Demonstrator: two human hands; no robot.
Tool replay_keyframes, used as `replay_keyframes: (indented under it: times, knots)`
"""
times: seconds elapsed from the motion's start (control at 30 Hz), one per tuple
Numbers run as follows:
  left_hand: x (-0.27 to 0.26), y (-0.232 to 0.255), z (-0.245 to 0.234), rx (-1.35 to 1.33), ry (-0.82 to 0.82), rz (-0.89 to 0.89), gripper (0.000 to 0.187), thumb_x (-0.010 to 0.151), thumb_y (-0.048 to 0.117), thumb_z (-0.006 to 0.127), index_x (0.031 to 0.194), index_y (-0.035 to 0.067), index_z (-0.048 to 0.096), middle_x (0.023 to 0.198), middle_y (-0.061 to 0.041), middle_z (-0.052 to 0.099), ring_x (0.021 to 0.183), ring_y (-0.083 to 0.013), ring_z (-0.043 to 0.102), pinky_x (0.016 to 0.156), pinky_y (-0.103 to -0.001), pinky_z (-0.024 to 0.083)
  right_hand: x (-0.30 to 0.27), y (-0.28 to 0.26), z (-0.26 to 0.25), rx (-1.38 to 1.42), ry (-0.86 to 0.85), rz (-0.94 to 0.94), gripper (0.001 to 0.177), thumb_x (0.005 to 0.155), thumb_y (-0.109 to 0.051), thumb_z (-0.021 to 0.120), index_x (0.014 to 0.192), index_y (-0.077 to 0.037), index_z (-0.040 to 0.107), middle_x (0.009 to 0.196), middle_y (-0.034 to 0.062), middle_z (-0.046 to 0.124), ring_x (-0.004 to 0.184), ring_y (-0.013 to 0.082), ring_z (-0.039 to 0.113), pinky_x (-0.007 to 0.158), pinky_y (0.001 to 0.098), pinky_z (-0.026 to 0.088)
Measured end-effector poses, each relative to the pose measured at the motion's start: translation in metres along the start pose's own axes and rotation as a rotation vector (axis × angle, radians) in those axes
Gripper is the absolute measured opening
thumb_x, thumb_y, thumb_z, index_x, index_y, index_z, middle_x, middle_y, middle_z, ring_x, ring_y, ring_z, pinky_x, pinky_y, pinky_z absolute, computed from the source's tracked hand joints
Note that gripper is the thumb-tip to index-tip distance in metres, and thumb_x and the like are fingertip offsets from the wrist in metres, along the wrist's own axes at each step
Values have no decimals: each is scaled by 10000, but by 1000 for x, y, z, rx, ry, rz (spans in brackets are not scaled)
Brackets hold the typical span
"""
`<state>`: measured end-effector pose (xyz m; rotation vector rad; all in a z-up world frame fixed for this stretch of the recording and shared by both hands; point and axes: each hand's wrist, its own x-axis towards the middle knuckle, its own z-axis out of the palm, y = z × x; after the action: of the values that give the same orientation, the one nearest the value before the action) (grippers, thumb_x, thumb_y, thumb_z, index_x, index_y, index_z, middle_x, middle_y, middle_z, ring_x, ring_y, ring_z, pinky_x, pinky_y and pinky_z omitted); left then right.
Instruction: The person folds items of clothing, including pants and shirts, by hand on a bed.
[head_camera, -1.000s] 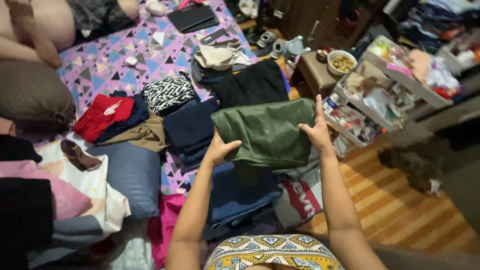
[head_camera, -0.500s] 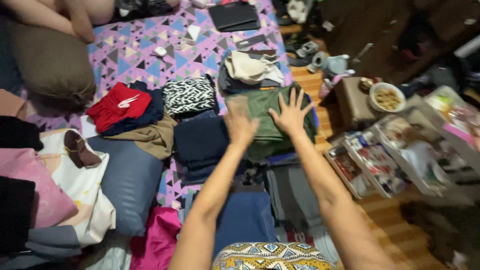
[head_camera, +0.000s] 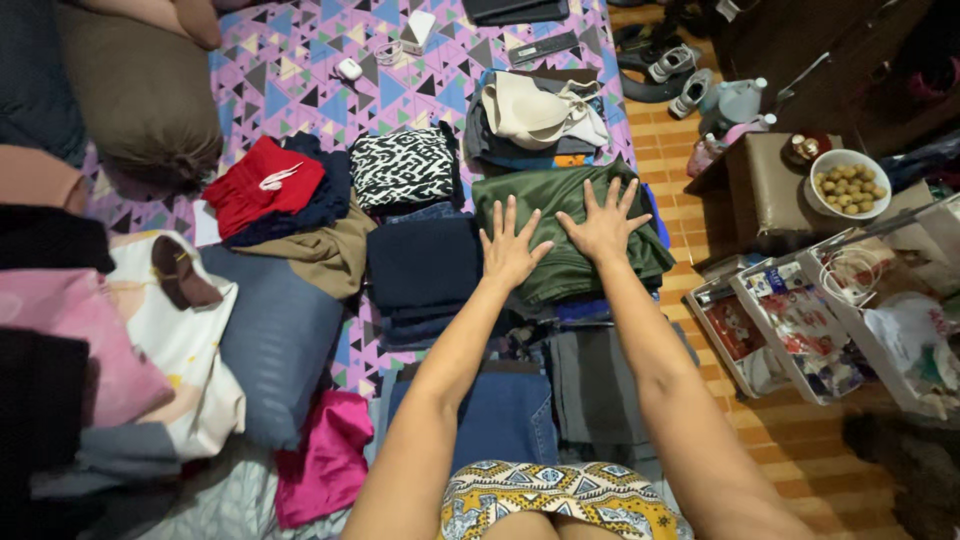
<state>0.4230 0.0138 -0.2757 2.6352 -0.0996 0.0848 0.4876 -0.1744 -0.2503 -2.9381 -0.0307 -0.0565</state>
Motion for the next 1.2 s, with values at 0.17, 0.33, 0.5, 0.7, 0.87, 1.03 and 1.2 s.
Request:
replay_keyframes:
  times: [0.17, 0.33, 0.5, 0.7, 0.87, 1.03, 1.2]
  knots:
    - [-27, -9, -22, 78, 14, 108, 698, 937, 623, 585, 1556, 338, 433, 1710, -145, 69, 1577, -376, 78, 1195, -698, 117, 8, 19, 1, 83, 79, -21, 835, 808, -682, 685, 1497, -241, 517, 1692, 211, 158, 1551, 434, -29, 1043, 877, 81]
    - [-86, -47, -34, 39, 52, -22, 739, 930, 601, 600, 1573, 298, 399, 1715, -165, 50, 1574, -382, 93, 1204, -674, 120, 7, 31, -14, 265, 241, 93, 646, 839, -423, 793, 1430, -221, 629, 1715, 201, 183, 1588, 454, 82, 1123, 868, 57]
    - [-142, -102, -45, 8, 64, -222, 769, 927, 583, 621, 1584, 258, 388, 1713, -204, 18, 1568, -408, 101, 1196, -682, 124, -35, -26, -27, 299, 514, -42, 627, 812, -236, 755, 1424, -162, 639, 1686, 312, 89, 1515, 558, -25, 1029, 873, -58]
    - [-180, -155, -67, -50, 84, -348, 801, 917, 593, 626, 1579, 216, 379, 1702, -228, 40, 1543, -431, 139, 1170, -700, 138, -147, -181, 45, 323, 189, -439, 518, 808, -227, 691, 1324, -183, 656, 1705, 268, 133, 1570, 491, 17, 1068, 862, -41]
    - [-203, -225, -109, 61, 67, -383, 789, 902, 551, 643, 1563, 193, 405, 1662, -251, 130, 1515, -460, 167, 1156, -706, 152, -193, -258, 106, 206, -259, -367, 726, 825, -429, 728, 1460, -156, 508, 1661, 265, 74, 1536, 456, -16, 1053, 833, -15]
    - [-212, -307, -139, 258, 63, -384, 726, 930, 457, 645, 1533, 113, 433, 1630, -307, 229, 1531, -457, 205, 1238, -594, 160, -196, -326, 137, 226, -272, -400, 709, 912, -381, 651, 1531, -126, 418, 1666, 214, 167, 1546, 405, 89, 1139, 758, 98]
    - [-184, -353, -146, 86, 131, -457, 681, 969, 295, 614, 1562, 83, 356, 1625, -299, 227, 1526, -448, 236, 1242, -524, 192, -182, -405, 160, 116, -271, -660, 648, 957, -229, 556, 1566, -70, 400, 1674, 205, 282, 1567, 411, 214, 1198, 649, 236]
